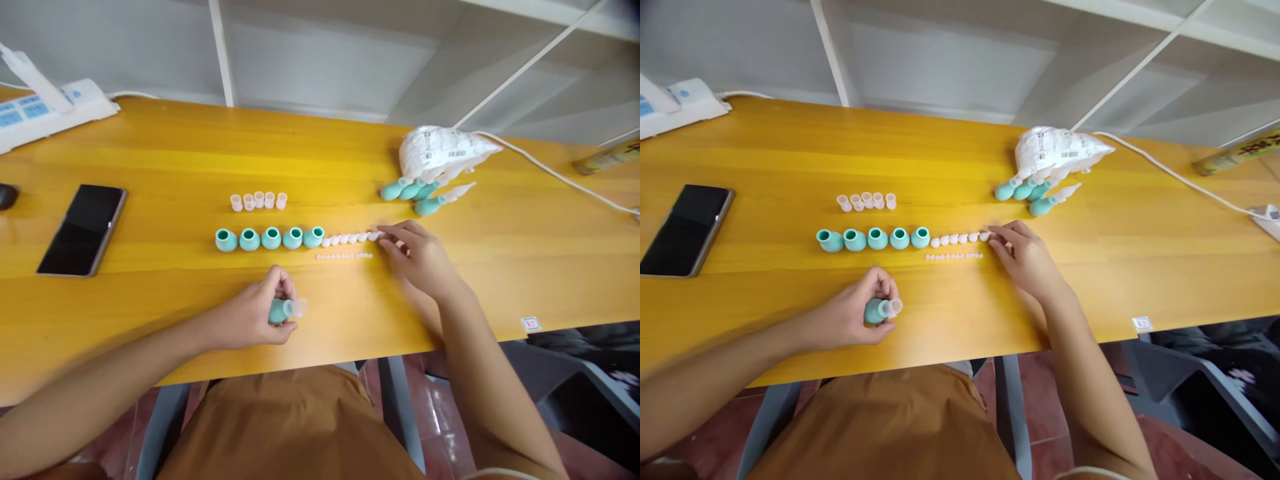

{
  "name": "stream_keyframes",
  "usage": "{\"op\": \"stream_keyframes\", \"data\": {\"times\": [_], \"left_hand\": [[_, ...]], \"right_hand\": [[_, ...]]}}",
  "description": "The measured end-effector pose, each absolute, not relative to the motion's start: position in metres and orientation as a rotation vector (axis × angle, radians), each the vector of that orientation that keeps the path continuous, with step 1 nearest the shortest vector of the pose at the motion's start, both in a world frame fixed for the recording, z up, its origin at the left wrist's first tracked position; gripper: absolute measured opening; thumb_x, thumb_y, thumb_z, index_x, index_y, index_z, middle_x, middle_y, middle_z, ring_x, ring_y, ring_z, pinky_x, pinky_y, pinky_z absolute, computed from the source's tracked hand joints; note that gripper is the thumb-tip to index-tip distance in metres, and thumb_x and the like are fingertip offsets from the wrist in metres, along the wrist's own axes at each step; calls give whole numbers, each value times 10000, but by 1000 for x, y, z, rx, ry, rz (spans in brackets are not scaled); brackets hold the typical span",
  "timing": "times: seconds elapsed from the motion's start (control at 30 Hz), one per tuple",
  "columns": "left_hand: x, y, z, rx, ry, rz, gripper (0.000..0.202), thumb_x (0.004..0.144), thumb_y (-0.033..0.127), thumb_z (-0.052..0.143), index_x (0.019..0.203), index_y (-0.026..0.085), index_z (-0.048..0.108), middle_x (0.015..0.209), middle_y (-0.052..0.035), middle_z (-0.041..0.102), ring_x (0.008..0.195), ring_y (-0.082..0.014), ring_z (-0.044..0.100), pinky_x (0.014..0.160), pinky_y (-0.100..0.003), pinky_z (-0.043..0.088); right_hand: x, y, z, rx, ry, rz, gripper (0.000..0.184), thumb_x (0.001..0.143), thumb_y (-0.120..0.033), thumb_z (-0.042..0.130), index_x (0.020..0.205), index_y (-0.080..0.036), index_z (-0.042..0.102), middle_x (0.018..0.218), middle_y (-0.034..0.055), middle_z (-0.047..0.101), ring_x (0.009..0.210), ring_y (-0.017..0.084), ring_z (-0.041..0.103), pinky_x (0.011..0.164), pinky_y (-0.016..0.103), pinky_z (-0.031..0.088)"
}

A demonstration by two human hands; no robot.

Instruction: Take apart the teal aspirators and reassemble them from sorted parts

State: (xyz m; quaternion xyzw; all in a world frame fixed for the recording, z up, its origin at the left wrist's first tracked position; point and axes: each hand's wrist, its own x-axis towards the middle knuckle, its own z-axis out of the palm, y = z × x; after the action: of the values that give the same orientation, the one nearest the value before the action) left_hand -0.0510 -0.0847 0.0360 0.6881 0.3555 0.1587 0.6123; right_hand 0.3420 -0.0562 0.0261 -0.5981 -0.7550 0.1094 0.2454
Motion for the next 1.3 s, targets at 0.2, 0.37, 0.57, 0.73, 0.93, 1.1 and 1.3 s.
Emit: {"op": "stream_keyframes", "data": {"times": [0.2,0.37,0.57,0.73,0.93,1.1,1.3], "left_hand": [[-53,-81,37,1711,790,418,240,966,280,714,1050,257,491,1088,-23,631,963,-202,617,872,-346,515],[-53,-78,36,1801,739,520,199,991,299,765,1097,241,606,1125,-28,675,1021,-213,655,927,-358,511],[-54,-77,33,1696,709,596,226,967,308,792,1021,236,584,1085,-19,707,962,-194,665,873,-349,514],[-54,-81,39,1467,685,506,283,916,366,869,975,217,636,1027,-27,744,894,-187,688,803,-339,530],[-56,-83,42,874,415,344,493,831,487,1002,956,182,635,879,-42,803,749,-172,778,713,-306,621],[-61,-74,38,748,237,367,415,896,417,980,949,173,648,824,-41,824,696,-167,800,695,-286,634],[-68,-74,38,675,95,381,312,945,321,939,1059,182,684,997,-78,857,828,-203,848,789,-332,668]], "right_hand": [[274,-109,57,-1452,-1896,261,202,1131,-361,608,1216,-290,777,984,83,730,773,225,688,680,378,603],[210,-137,51,-1099,-2083,920,300,1061,-343,798,1331,-245,715,1029,65,730,790,185,720,678,321,638],[197,-133,44,-1037,-1936,883,229,1051,-255,793,1271,-242,731,1027,58,771,793,168,736,655,286,652],[197,-133,56,-963,-1901,1054,211,999,-171,792,1185,-241,723,955,29,758,728,144,730,647,269,648],[187,-120,74,-791,-1793,1327,272,883,-180,908,1005,-238,673,809,-21,707,601,116,654,539,234,555],[173,-105,76,-670,-1564,1616,248,944,-232,884,933,-230,636,810,-16,691,559,102,656,492,212,527],[179,-93,88,-611,-1233,1713,337,1087,-308,734,817,-237,547,750,-45,582,403,40,392,328,180,284]]}}
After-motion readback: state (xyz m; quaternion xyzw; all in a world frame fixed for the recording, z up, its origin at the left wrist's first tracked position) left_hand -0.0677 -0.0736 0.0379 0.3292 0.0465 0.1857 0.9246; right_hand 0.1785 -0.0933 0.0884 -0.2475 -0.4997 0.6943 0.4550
